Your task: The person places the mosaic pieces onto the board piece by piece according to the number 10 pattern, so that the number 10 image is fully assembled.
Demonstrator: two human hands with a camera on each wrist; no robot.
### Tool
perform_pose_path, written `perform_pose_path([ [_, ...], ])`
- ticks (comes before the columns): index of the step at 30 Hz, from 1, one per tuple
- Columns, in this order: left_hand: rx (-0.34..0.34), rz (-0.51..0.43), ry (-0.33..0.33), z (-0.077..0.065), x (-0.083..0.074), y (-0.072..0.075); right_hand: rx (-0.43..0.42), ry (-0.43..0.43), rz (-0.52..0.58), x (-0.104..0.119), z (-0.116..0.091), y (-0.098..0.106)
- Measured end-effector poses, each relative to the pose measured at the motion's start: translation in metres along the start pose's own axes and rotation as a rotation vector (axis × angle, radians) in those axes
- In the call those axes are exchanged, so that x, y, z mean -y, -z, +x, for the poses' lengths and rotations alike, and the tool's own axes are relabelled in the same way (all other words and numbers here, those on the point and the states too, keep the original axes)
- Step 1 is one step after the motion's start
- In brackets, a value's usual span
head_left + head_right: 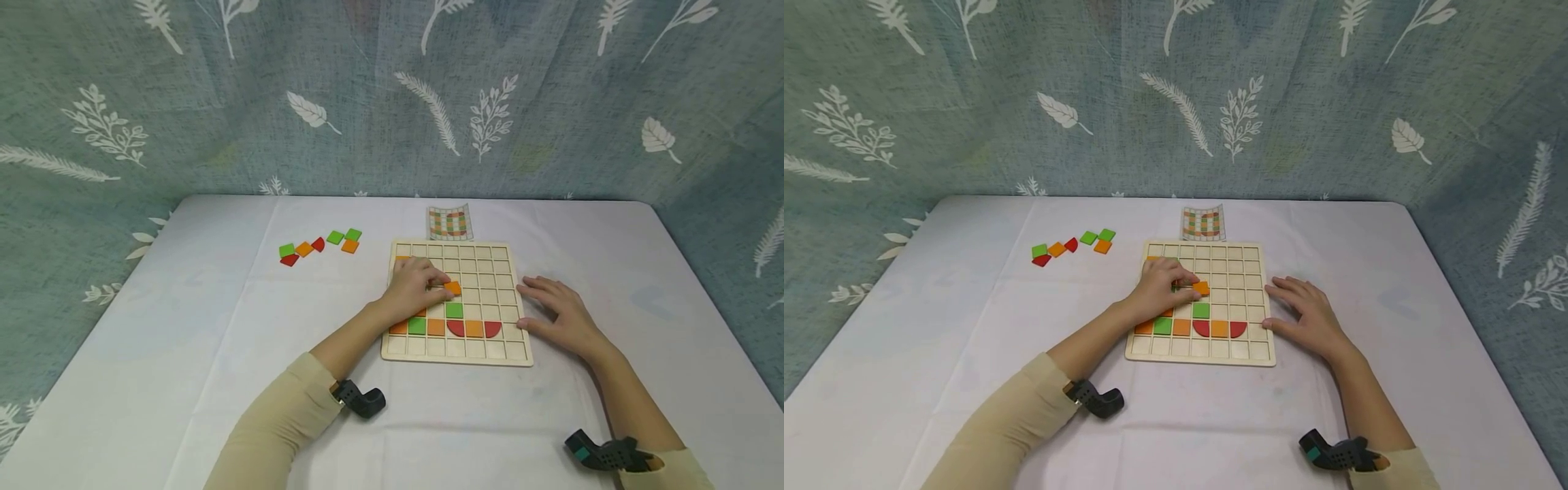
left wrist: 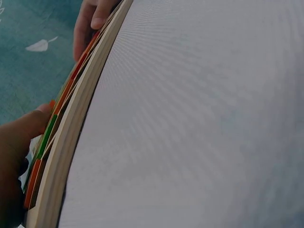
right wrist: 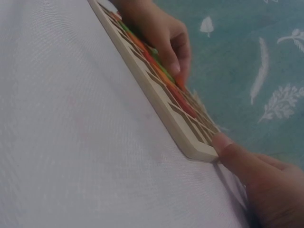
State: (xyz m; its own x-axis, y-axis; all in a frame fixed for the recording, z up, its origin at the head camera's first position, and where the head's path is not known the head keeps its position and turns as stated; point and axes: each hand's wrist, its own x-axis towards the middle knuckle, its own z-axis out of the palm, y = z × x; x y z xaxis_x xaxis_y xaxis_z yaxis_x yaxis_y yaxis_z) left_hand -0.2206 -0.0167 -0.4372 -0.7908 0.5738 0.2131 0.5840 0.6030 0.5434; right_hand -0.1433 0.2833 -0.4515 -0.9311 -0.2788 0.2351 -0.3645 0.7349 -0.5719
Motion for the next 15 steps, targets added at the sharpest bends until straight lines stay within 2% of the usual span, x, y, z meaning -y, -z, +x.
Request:
perform_pose_path([
  [15,0.057,0.015,-0.072,-0.0025,0.0005,0.0028,-0.002,0.003,-0.006,0.001,-0.0009,0.001],
])
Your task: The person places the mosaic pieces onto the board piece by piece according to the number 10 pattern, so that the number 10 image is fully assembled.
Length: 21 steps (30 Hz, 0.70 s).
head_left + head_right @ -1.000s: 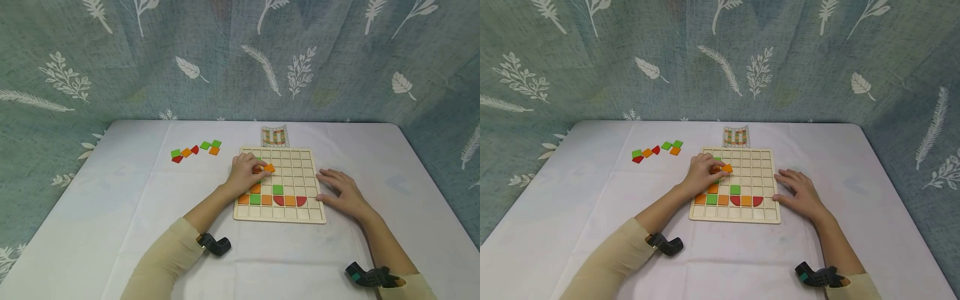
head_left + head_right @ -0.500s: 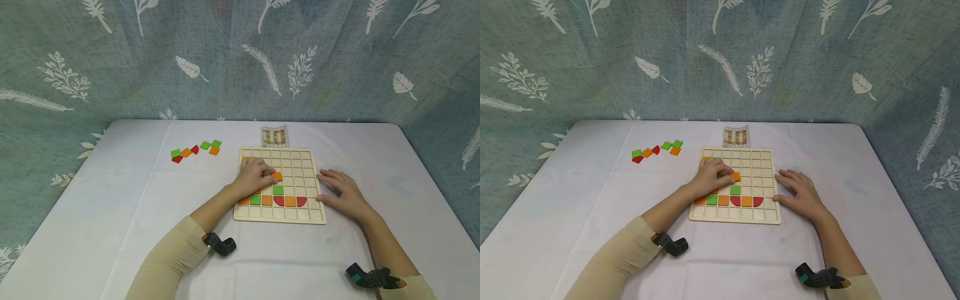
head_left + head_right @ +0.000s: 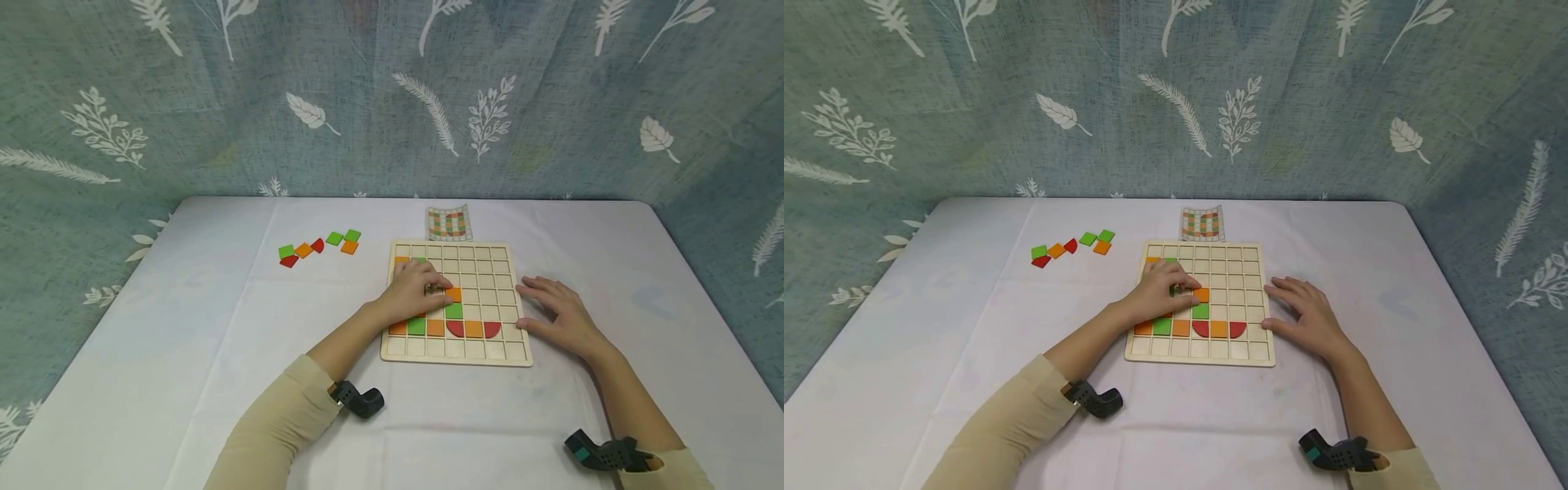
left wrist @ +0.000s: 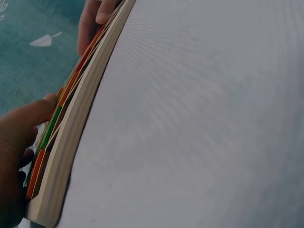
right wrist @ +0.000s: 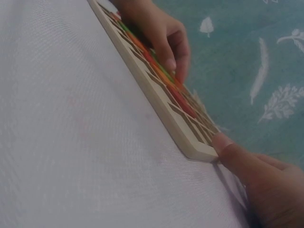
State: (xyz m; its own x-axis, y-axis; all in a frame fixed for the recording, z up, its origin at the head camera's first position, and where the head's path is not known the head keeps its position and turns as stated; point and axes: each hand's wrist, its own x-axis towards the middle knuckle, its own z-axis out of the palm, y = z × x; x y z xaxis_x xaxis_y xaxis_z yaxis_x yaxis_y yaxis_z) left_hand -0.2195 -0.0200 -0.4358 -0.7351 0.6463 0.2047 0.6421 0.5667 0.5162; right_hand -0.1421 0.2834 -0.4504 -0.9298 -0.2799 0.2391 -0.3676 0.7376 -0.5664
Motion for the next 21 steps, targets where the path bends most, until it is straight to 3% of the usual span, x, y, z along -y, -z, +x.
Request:
perform_pose_path([
  [5,-0.011,-0.009,-0.008,-0.001,0.003,0.001,0.003,-0.005,0.003,0.001,0.0,0.0],
  [15,-0.032,-0.016,0.045,0.001,0.007,0.003,-0.007,-0.012,-0.004,0.001,0.0,0.0],
  [21,-0.112,-0.016,0.111,-0.005,0.014,0.009,-0.003,-0.028,-0.007,0.001,0.0,-0.001],
])
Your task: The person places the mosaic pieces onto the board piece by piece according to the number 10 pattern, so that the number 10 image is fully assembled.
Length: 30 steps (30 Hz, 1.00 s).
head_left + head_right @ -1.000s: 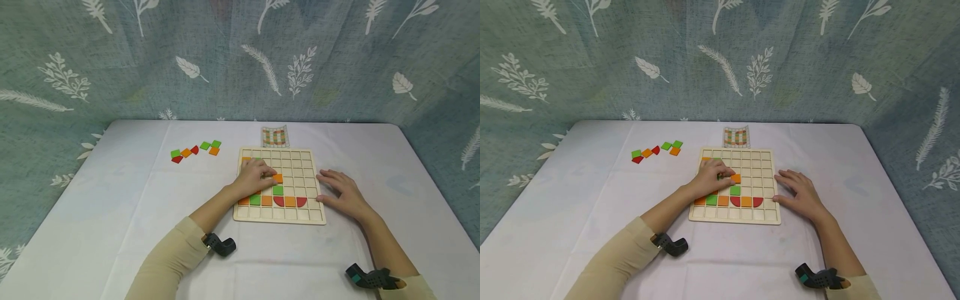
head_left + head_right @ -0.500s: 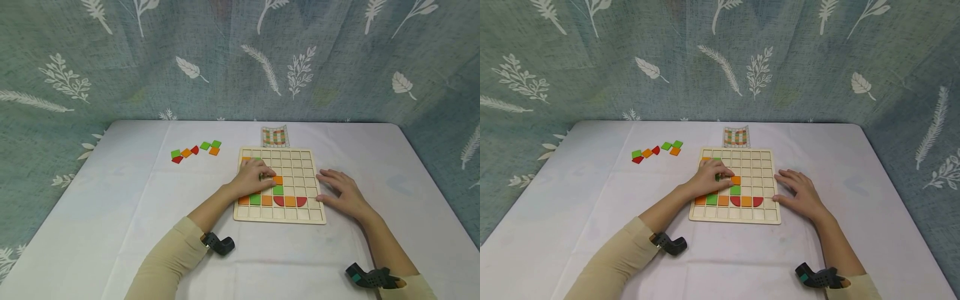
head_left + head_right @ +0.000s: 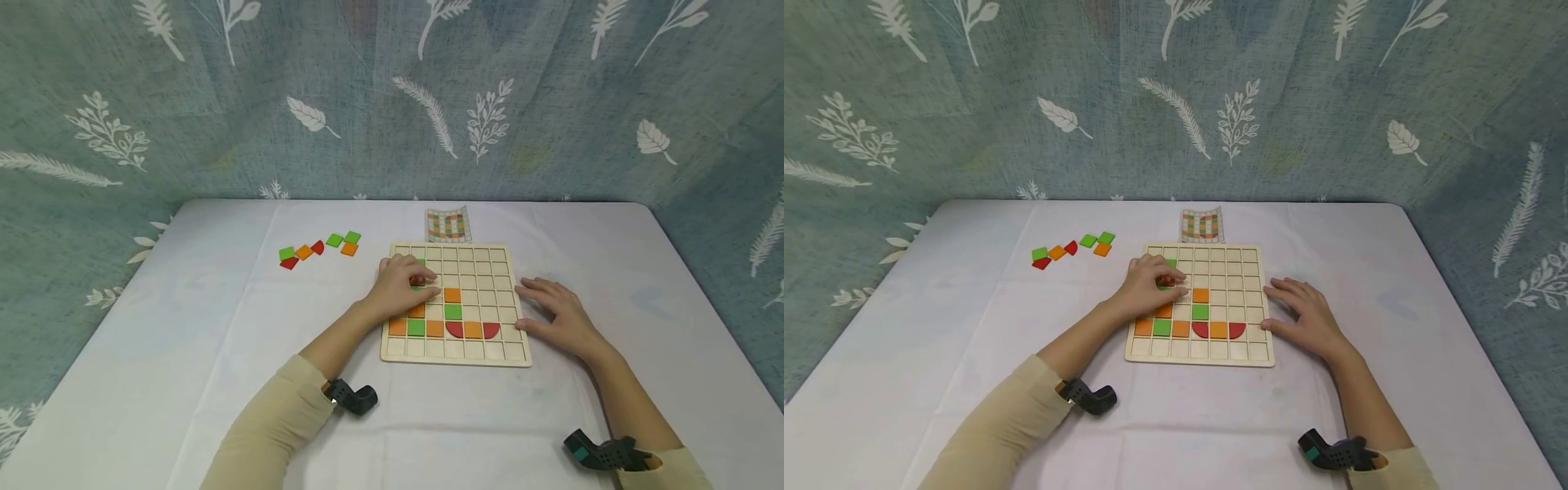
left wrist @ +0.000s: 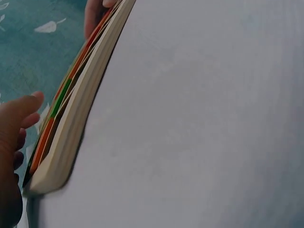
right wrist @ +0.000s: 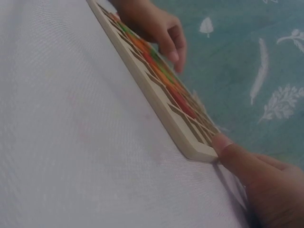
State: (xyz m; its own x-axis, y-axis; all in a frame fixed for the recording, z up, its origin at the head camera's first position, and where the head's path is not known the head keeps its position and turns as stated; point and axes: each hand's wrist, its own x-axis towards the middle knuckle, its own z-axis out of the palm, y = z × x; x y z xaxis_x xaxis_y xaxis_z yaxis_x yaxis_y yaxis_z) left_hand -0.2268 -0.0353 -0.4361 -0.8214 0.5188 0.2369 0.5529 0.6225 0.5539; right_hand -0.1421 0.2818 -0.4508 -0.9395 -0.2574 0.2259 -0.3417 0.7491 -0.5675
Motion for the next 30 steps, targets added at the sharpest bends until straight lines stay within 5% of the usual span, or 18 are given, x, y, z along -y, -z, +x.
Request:
perform_pose_path([
  [16,-0.251,0.032,0.147,-0.015,0.043,0.044,0.0,0.013,-0.002,-0.001,0.001,0.0],
  [30,-0.344,0.077,0.355,-0.032,0.085,0.069,0.005,-0.003,0.006,0.001,0.001,0.0],
])
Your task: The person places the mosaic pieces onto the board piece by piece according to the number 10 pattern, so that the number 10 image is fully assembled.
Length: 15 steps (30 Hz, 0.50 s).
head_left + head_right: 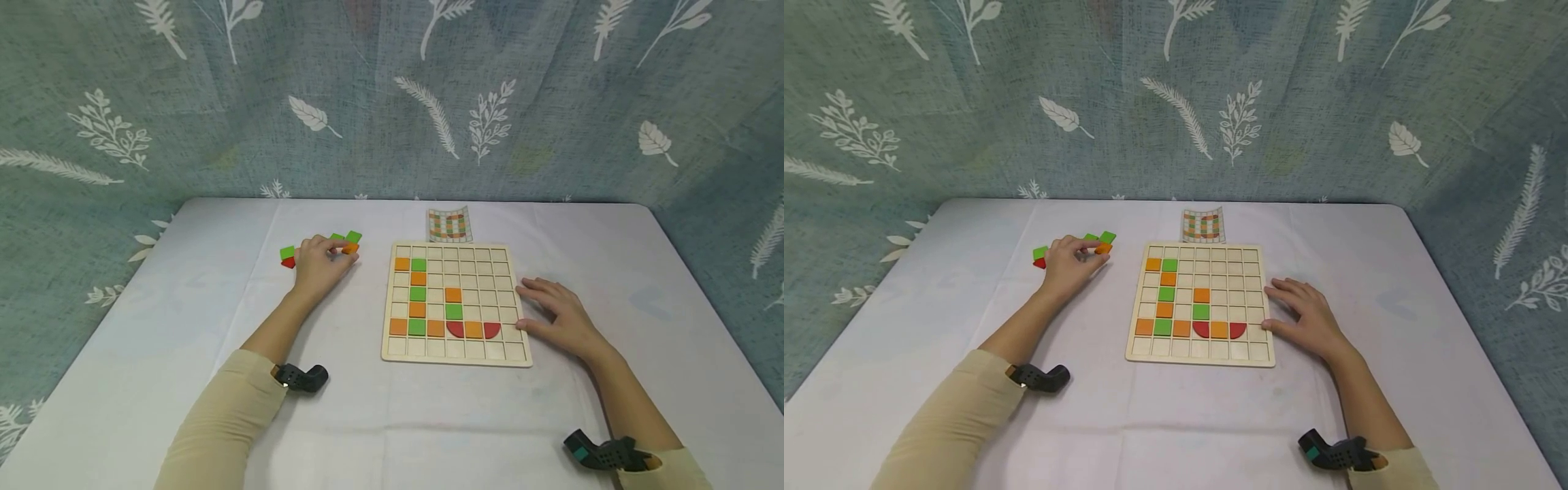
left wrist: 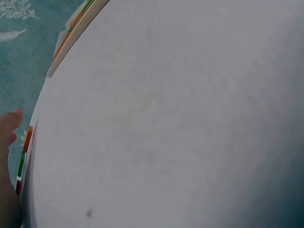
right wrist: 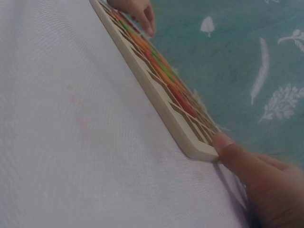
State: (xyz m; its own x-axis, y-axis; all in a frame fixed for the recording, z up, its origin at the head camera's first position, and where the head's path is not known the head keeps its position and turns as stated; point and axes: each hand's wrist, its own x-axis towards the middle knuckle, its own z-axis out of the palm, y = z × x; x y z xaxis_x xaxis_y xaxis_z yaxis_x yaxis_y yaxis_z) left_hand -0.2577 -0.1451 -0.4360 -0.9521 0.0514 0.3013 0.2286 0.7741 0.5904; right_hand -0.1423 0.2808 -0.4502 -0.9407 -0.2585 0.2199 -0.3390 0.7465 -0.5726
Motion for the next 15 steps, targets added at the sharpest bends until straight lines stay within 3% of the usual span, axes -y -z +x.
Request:
perform_pose_path([
  [8,0.063,0.139,0.06,0.009,0.007,-0.001,-0.005,-0.002,0.002,0.0,-0.001,0.0],
  [15,0.114,0.192,0.03,0.015,0.001,-0.002,-0.011,0.004,-0.008,0.001,-0.001,0.0],
])
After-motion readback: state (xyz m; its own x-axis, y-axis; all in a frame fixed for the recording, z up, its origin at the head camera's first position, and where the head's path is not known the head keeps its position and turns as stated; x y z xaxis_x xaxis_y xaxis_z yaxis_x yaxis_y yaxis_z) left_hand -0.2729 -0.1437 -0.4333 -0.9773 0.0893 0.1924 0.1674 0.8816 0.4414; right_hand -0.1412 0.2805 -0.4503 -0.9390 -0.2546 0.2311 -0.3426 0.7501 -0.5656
